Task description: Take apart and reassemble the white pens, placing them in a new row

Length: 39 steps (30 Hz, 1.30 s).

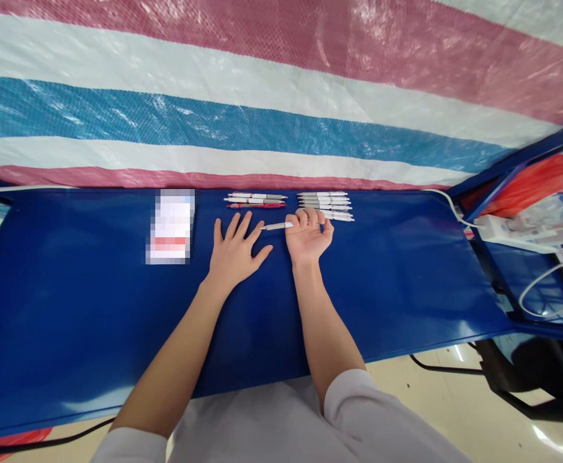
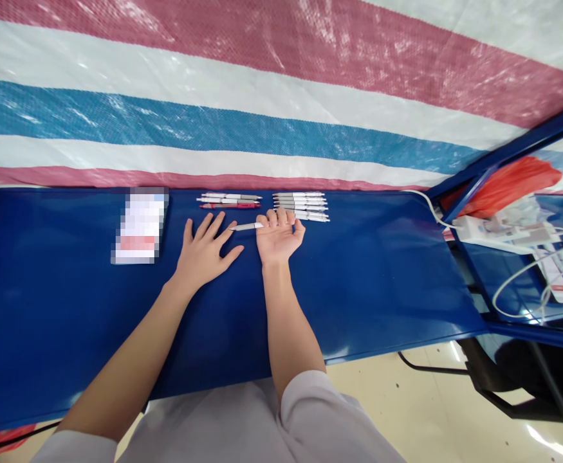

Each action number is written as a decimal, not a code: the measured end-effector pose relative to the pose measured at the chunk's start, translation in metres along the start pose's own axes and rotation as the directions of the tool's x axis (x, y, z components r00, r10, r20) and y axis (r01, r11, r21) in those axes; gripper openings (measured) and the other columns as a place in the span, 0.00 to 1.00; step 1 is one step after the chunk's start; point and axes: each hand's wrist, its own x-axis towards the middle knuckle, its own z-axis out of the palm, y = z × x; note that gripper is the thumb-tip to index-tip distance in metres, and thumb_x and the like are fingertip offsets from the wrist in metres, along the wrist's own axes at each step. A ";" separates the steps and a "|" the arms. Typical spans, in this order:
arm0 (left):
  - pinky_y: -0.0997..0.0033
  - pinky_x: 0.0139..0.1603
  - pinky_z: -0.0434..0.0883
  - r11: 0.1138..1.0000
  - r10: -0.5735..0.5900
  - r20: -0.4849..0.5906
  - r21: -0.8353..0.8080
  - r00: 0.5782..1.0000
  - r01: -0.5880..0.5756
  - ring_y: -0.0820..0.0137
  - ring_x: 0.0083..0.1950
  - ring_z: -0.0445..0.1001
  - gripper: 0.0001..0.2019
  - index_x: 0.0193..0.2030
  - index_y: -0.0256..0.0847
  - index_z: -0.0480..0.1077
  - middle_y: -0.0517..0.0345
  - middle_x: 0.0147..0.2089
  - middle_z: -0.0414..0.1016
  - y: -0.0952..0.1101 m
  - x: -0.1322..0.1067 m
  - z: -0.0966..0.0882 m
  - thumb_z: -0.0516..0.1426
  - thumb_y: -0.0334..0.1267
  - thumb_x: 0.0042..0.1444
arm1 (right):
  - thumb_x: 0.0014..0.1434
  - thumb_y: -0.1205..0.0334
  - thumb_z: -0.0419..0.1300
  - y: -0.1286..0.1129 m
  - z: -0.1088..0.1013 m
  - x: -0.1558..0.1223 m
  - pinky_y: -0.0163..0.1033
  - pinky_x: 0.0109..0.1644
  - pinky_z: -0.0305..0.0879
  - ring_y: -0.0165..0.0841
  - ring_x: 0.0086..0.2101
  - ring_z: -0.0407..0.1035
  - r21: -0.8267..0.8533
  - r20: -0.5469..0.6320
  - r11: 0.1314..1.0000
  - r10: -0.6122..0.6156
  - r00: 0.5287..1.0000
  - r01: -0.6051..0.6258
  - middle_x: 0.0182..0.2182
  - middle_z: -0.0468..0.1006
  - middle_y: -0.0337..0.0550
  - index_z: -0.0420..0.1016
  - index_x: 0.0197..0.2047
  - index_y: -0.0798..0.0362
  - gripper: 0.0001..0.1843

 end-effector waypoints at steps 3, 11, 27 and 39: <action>0.36 0.71 0.40 1.000 0.002 -0.004 0.006 1.000 -0.002 0.48 0.73 0.52 0.28 0.66 0.41 0.65 0.43 0.72 0.56 0.000 0.000 0.000 0.50 0.52 0.64 | 0.55 0.61 0.52 0.000 0.000 0.000 0.40 0.28 0.52 0.30 0.23 0.48 0.028 0.034 1.000 0.002 0.999 -0.003 0.22 0.50 0.31 0.50 0.26 0.48 0.12; 0.35 0.70 0.41 1.000 0.002 -0.006 -0.001 1.000 -0.002 0.48 0.73 0.52 0.27 0.66 0.42 0.65 0.44 0.72 0.56 0.000 0.000 0.000 0.50 0.52 0.64 | 0.56 0.62 0.51 0.000 0.002 0.000 0.40 0.27 0.51 0.30 0.22 0.48 0.052 0.007 0.999 0.013 1.000 -0.014 0.22 0.50 0.31 0.50 0.26 0.48 0.11; 0.36 0.71 0.40 1.000 0.003 0.005 -0.027 1.000 -0.003 0.48 0.73 0.51 0.27 0.66 0.43 0.65 0.46 0.72 0.55 0.000 0.001 0.000 0.50 0.52 0.64 | 0.55 0.61 0.51 0.000 -0.001 0.000 0.39 0.26 0.53 0.29 0.22 0.48 0.012 0.021 1.000 -0.006 1.000 0.006 0.21 0.49 0.31 0.49 0.25 0.48 0.13; 0.36 0.71 0.40 1.000 -0.001 0.007 -0.020 1.000 0.001 0.48 0.73 0.52 0.27 0.67 0.43 0.64 0.46 0.72 0.56 0.000 0.001 0.000 0.50 0.52 0.64 | 0.60 0.56 0.50 0.000 -0.002 0.000 0.40 0.26 0.52 0.29 0.22 0.48 0.036 0.017 0.999 0.013 1.000 -0.013 0.21 0.50 0.31 0.52 0.26 0.48 0.14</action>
